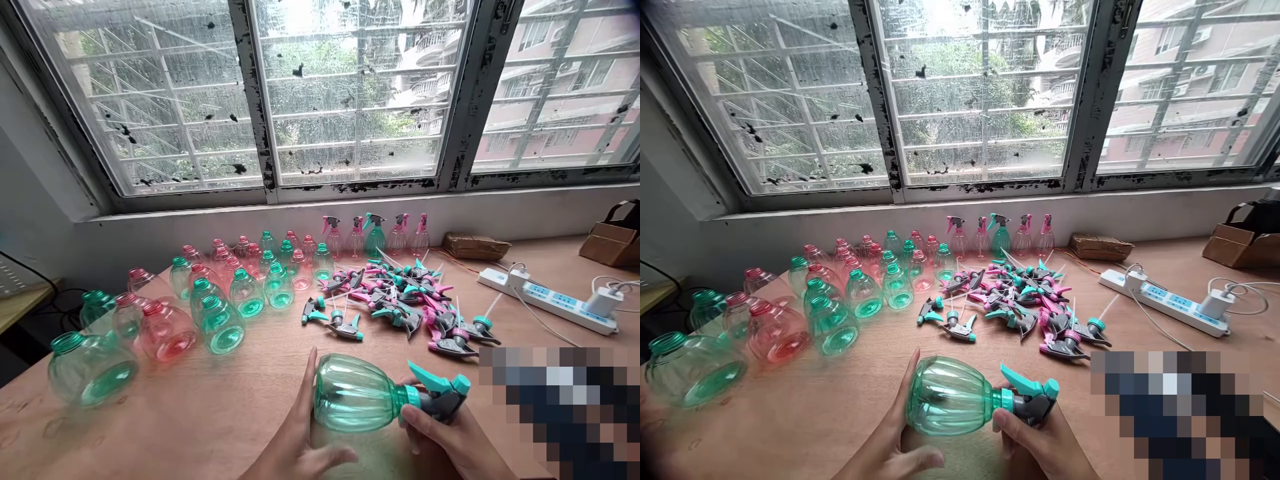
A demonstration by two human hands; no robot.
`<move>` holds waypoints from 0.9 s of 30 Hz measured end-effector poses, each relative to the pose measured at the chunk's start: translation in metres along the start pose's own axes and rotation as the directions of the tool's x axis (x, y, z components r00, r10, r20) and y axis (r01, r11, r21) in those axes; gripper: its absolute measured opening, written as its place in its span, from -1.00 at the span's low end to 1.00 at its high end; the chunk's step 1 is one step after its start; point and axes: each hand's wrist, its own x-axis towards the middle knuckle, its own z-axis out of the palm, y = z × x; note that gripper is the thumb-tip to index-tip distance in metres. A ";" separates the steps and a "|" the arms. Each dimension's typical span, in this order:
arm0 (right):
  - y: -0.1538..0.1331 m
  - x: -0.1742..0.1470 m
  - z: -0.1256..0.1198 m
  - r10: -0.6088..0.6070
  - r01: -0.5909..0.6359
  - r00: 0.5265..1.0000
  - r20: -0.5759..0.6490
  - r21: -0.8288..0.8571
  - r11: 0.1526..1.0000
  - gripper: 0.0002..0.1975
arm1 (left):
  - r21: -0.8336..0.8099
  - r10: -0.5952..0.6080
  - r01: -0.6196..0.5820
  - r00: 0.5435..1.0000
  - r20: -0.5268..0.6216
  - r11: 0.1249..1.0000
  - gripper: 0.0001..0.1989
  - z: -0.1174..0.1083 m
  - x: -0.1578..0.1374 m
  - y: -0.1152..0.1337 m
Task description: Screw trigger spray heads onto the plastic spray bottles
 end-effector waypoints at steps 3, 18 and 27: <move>0.002 0.000 -0.001 0.006 -0.006 1.000 -0.011 -0.017 1.000 -0.59 | -0.046 -0.029 0.029 1.000 0.001 0.999 0.20 -0.002 0.001 -0.001; 0.001 0.000 -0.001 0.006 -0.006 1.000 0.001 -0.001 1.000 -0.66 | -0.033 -0.008 0.009 1.000 0.029 0.999 0.16 -0.001 -0.001 0.001; -0.001 0.000 -0.002 -0.021 0.021 1.000 0.002 -0.022 1.000 -0.73 | 0.005 0.029 -0.030 0.993 0.118 1.000 0.06 -0.003 0.003 -0.001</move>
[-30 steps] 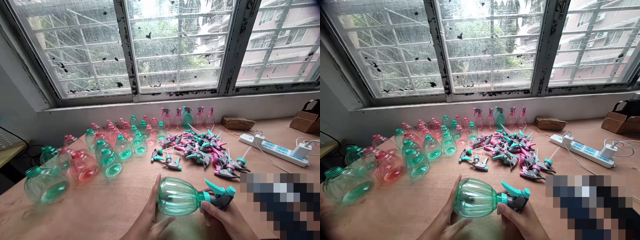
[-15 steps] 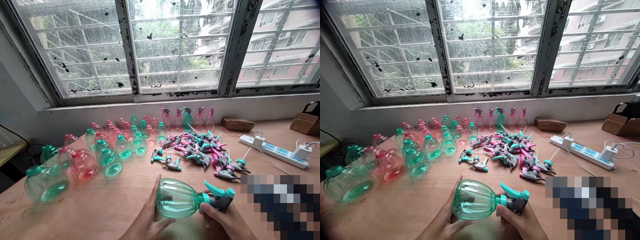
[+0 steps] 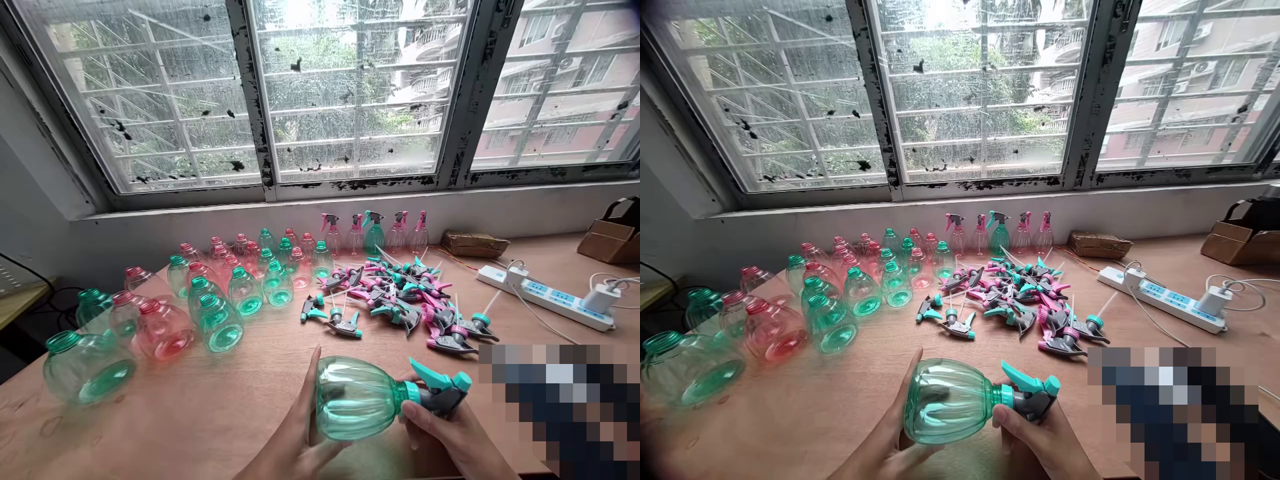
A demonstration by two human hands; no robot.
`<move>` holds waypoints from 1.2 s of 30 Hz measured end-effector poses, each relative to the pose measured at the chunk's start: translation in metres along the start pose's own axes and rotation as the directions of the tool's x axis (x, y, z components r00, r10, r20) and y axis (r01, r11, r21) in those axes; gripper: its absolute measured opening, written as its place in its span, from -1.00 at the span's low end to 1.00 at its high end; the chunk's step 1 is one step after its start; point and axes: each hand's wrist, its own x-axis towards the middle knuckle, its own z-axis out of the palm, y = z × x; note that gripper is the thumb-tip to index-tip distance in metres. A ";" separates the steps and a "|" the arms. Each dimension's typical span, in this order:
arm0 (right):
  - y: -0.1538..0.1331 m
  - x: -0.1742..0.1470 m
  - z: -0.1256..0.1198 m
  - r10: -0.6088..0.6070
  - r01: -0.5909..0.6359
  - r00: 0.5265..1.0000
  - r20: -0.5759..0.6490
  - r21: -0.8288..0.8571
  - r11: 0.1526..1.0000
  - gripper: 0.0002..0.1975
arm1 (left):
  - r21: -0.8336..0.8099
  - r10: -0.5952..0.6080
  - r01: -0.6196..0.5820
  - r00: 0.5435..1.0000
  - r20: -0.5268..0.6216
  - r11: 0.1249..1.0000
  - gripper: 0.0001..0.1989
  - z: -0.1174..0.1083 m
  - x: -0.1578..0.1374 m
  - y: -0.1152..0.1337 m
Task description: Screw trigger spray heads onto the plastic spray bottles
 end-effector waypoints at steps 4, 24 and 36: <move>-0.001 -0.001 0.001 0.006 -0.006 1.000 -0.007 -0.009 1.000 -0.68 | -0.047 -0.022 0.021 1.000 -0.019 0.999 0.19 0.003 -0.002 0.000; -0.002 -0.001 0.001 0.026 -0.027 1.000 -0.007 -0.020 0.999 -0.64 | 0.098 0.067 -0.064 0.997 -0.032 0.993 0.08 -0.001 0.000 -0.015; -0.003 -0.002 0.000 0.050 -0.050 0.999 -0.007 -0.012 0.999 -0.65 | -0.053 -0.001 -0.001 0.999 -0.032 0.999 0.18 0.002 -0.004 0.006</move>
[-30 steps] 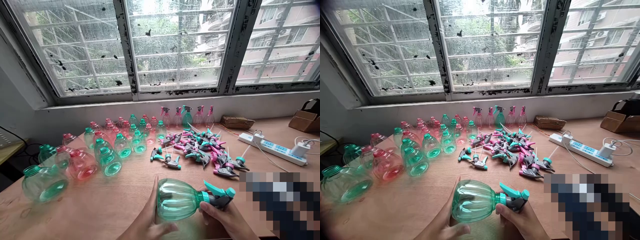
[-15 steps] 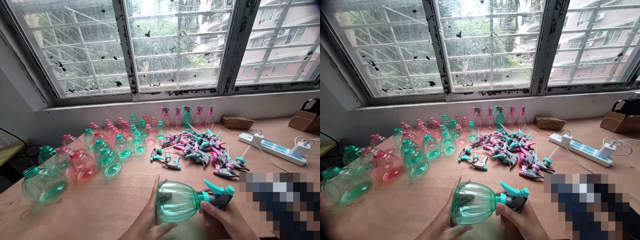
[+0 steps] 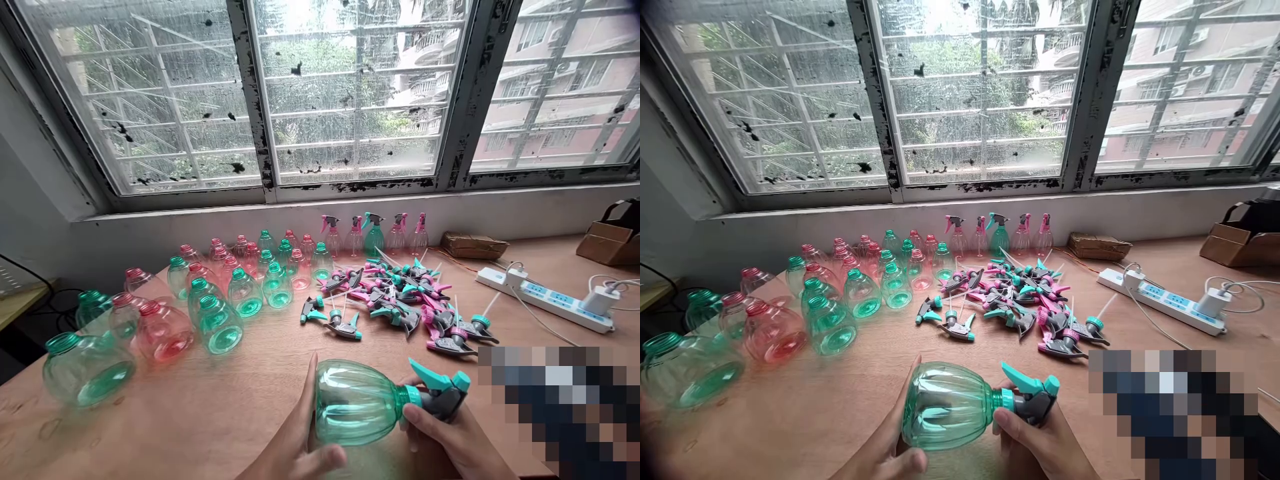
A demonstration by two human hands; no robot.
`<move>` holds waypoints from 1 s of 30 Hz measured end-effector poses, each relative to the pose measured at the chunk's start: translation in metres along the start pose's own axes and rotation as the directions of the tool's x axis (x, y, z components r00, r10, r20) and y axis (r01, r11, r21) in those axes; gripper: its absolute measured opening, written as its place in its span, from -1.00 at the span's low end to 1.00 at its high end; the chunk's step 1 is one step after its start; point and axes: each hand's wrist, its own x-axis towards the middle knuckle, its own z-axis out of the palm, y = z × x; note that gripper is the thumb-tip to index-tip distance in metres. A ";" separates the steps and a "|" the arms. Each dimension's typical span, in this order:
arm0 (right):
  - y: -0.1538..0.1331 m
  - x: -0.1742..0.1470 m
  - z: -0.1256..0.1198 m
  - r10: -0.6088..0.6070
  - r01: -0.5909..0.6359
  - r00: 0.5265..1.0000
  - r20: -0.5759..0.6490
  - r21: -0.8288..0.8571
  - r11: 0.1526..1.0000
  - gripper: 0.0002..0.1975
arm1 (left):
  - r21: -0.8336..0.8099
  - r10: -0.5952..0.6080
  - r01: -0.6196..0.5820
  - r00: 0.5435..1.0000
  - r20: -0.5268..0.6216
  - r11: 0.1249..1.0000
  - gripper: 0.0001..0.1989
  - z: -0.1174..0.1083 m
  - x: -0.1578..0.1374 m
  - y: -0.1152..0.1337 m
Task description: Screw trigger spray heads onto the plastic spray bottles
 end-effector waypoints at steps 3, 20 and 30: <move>-0.002 0.000 0.000 0.000 0.000 1.000 -0.020 -0.014 1.000 -0.65 | 0.023 -0.042 0.042 0.999 -0.020 0.999 0.08 0.001 -0.004 0.003; 0.000 0.000 0.003 -0.012 0.012 1.000 -0.017 0.022 1.000 -0.59 | 0.057 -0.004 0.006 0.999 -0.050 0.998 0.13 0.000 -0.001 -0.010; 0.003 0.001 0.002 -0.025 0.025 1.000 -0.001 0.021 0.999 -0.64 | 0.137 0.059 -0.052 0.997 -0.048 0.989 -0.02 -0.003 0.004 -0.015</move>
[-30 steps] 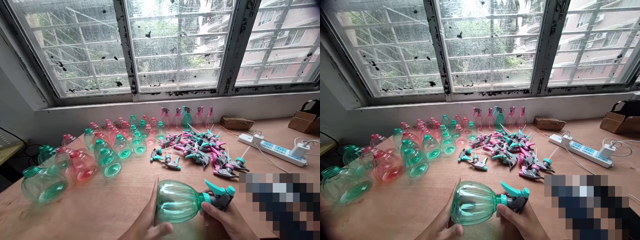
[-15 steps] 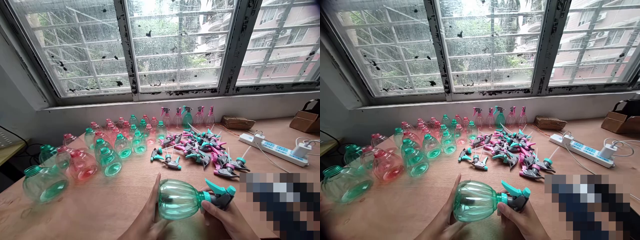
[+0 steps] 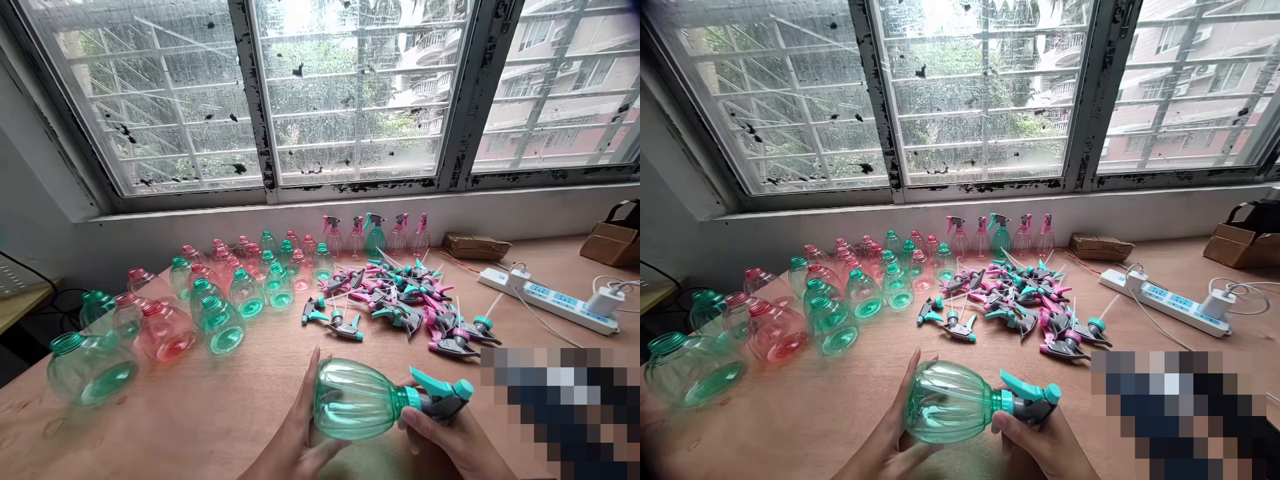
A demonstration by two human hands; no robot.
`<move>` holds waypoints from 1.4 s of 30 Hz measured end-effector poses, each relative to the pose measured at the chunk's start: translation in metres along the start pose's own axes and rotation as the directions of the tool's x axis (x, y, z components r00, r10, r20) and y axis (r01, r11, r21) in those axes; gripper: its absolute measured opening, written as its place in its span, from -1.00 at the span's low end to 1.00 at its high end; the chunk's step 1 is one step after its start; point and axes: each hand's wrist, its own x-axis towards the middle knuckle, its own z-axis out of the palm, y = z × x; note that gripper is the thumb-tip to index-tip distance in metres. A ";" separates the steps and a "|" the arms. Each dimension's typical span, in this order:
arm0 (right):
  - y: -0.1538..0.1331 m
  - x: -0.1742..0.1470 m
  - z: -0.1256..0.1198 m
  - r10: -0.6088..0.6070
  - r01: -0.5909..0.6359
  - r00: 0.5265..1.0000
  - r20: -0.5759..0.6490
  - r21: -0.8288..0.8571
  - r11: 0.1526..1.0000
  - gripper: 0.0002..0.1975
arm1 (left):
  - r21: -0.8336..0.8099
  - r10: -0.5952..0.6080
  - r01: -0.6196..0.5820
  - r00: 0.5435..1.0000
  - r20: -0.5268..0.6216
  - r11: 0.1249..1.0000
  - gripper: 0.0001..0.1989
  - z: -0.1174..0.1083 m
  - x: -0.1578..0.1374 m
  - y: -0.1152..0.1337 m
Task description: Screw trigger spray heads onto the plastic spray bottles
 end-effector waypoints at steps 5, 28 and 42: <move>-0.005 -0.002 0.002 -0.007 0.008 1.000 0.024 -0.025 1.000 -0.66 | -0.078 -0.050 0.049 0.999 -0.002 0.996 0.18 0.000 -0.002 -0.002; -0.001 0.001 -0.003 0.004 -0.003 1.000 0.026 -0.063 0.998 -0.65 | -0.041 -0.051 0.051 0.999 -0.016 0.998 -0.01 0.003 -0.001 0.007; -0.007 0.000 0.001 -0.013 0.012 1.000 -0.004 -0.052 0.999 -0.64 | -0.105 -0.069 0.068 0.998 -0.003 0.992 0.08 0.005 -0.002 0.015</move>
